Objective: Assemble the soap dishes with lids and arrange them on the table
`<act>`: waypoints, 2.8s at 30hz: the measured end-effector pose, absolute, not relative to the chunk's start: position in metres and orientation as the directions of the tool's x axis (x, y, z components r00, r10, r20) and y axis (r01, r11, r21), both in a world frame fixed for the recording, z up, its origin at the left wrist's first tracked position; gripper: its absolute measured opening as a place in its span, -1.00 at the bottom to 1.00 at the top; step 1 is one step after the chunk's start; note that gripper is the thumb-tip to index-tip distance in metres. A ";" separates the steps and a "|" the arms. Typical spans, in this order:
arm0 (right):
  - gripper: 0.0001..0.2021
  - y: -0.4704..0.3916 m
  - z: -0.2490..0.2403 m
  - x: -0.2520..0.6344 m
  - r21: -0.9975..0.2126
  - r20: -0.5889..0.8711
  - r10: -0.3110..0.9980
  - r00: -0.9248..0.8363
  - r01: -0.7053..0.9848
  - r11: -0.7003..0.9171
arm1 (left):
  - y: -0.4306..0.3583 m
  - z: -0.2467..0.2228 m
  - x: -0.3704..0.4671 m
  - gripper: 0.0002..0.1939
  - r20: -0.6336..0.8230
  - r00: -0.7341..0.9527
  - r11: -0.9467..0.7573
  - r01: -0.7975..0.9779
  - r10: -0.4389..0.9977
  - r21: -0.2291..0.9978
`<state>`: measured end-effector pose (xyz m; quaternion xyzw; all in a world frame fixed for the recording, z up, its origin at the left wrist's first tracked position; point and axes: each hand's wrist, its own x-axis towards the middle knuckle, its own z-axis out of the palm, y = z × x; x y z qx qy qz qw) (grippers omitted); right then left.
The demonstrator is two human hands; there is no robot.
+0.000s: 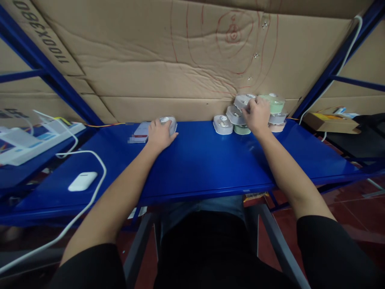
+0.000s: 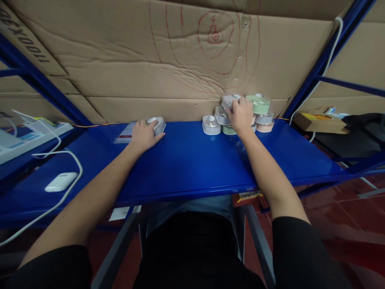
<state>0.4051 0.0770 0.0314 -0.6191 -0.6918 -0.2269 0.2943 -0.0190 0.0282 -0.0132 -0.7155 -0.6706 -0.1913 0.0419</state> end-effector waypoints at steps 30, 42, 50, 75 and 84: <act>-0.28 0.029 -0.026 0.314 -0.179 0.528 0.583 -0.617 0.590 0.787 | 0.014 -0.037 0.025 0.32 0.285 0.209 -0.337 0.774 0.935 0.536; 0.14 0.012 -0.012 0.325 -0.319 0.248 0.638 -0.729 0.560 0.764 | 0.008 -0.031 0.023 0.37 0.155 0.608 -0.547 0.536 0.778 0.643; 0.03 0.011 0.005 0.333 -0.305 0.364 0.645 -0.672 0.568 0.765 | 0.008 -0.028 0.024 0.28 0.203 0.567 -0.550 0.547 0.798 0.632; 0.30 -0.003 -0.014 0.330 -0.321 0.372 0.651 -0.662 0.566 0.759 | -0.001 0.009 -0.001 0.26 0.156 0.455 -0.462 0.704 0.877 0.540; 0.12 -0.016 -0.026 0.305 -0.371 0.426 0.637 -0.642 0.518 0.770 | -0.023 0.017 0.015 0.17 0.274 0.540 -0.587 0.578 0.796 0.567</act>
